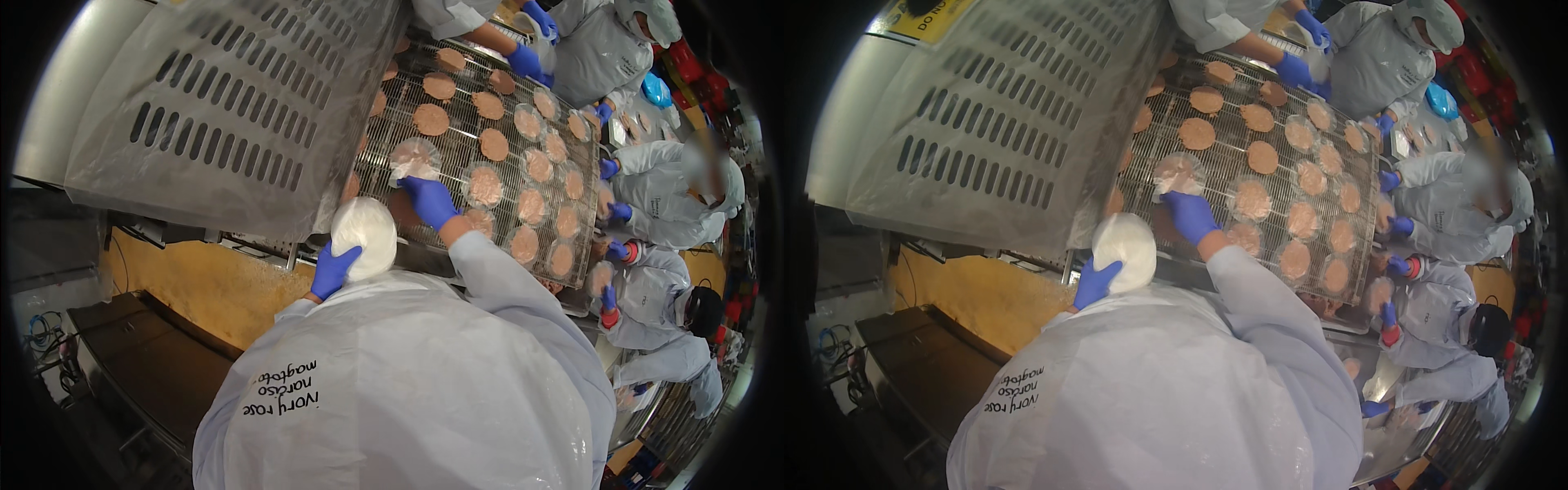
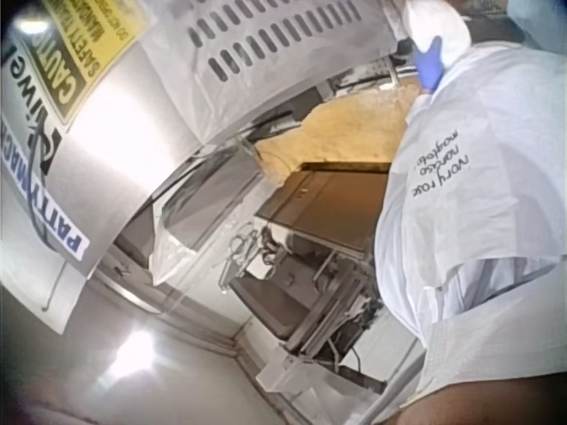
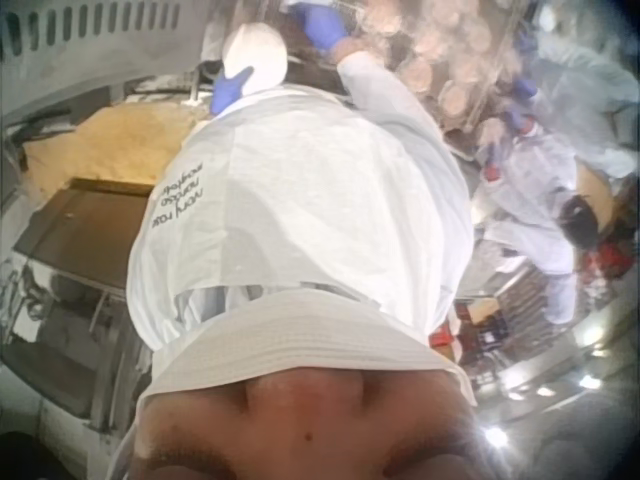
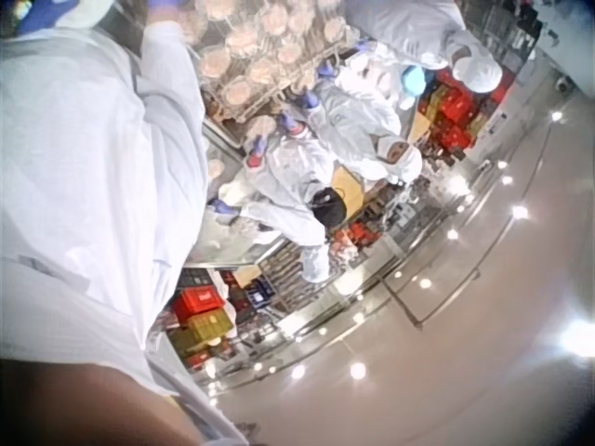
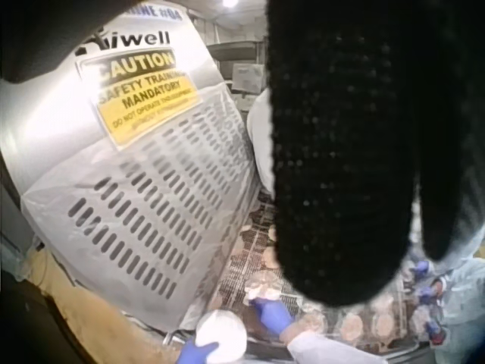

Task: The person places round white discs onto a metal rack and then wraps them in plastic film. They also place the discs into round metal molds and continue wrapping them. The person works alongside other staff in a commercial kitchen environment.

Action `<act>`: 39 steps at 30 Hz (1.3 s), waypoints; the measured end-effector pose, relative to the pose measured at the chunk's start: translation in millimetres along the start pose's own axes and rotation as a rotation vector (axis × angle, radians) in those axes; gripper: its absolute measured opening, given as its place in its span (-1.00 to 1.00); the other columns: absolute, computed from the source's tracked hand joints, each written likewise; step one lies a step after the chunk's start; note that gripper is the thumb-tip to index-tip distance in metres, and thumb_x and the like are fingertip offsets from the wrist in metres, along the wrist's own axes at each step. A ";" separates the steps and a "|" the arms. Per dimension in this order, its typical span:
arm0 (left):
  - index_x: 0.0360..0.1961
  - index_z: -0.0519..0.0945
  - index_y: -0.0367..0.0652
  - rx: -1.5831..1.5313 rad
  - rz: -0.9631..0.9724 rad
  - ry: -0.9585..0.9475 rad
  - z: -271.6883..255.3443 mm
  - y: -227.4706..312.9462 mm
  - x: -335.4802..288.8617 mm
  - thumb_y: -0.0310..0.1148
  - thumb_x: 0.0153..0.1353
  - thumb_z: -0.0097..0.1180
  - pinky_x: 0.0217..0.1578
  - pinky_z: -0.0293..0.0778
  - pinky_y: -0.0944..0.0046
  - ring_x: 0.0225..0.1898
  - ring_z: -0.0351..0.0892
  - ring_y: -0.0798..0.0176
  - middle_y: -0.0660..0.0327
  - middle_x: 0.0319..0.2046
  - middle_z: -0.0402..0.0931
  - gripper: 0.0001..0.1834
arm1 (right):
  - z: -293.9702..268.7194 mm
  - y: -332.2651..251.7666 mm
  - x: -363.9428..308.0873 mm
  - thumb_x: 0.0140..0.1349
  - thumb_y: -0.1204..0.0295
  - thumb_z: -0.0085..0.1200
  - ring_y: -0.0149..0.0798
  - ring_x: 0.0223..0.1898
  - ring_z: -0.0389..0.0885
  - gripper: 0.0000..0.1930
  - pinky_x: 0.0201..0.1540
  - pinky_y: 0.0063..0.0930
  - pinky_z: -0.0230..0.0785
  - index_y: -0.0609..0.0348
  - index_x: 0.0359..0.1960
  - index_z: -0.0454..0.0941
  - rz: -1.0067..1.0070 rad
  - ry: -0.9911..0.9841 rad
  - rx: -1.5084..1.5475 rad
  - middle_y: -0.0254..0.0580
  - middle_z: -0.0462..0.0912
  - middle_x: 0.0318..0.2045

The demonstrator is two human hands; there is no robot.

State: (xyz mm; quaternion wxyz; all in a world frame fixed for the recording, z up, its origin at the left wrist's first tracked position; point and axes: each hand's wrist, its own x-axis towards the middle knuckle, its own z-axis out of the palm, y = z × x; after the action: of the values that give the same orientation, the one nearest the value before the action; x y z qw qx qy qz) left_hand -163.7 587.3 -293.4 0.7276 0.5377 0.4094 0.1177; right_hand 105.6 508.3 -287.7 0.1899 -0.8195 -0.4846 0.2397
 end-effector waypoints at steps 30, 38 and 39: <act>0.02 0.48 -0.36 -0.159 -0.054 -0.017 -64.3 -33.1 61.3 -0.41 0.09 0.30 -0.08 0.51 0.27 -0.15 0.59 0.26 0.11 -0.13 0.58 -0.52 | 73.3 60.3 -78.3 0.18 0.50 0.05 0.00 -0.17 0.54 -0.85 -0.06 -0.23 0.39 0.14 -0.23 0.61 0.199 0.293 0.092 -0.03 0.59 -0.32; 0.04 0.46 -0.35 -0.133 -0.050 -0.113 -71.0 -33.3 78.1 -0.39 0.08 0.32 -0.05 0.50 0.26 -0.10 0.57 0.25 0.09 -0.08 0.56 -0.49 | 80.5 16.7 94.8 0.18 0.54 -0.02 0.04 -0.02 0.51 -0.76 0.00 -0.21 0.39 0.18 -0.12 0.57 -0.201 0.704 0.103 0.01 0.58 -0.11; 0.05 0.46 -0.35 -0.116 -0.059 -0.125 -70.8 -28.8 80.7 -0.38 0.08 0.32 -0.05 0.50 0.26 -0.10 0.57 0.25 0.09 -0.08 0.56 -0.48 | 106.1 29.7 109.0 0.17 0.53 -0.02 0.05 0.00 0.51 -0.75 0.01 -0.21 0.39 0.18 -0.11 0.57 -0.161 0.624 0.011 0.02 0.57 -0.09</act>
State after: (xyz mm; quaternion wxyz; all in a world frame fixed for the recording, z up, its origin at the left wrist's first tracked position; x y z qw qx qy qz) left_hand -171.1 673.9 -362.6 0.7847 0.4886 0.3716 0.0860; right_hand 110.6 599.6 -412.9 0.3520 -0.8116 -0.4648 -0.0363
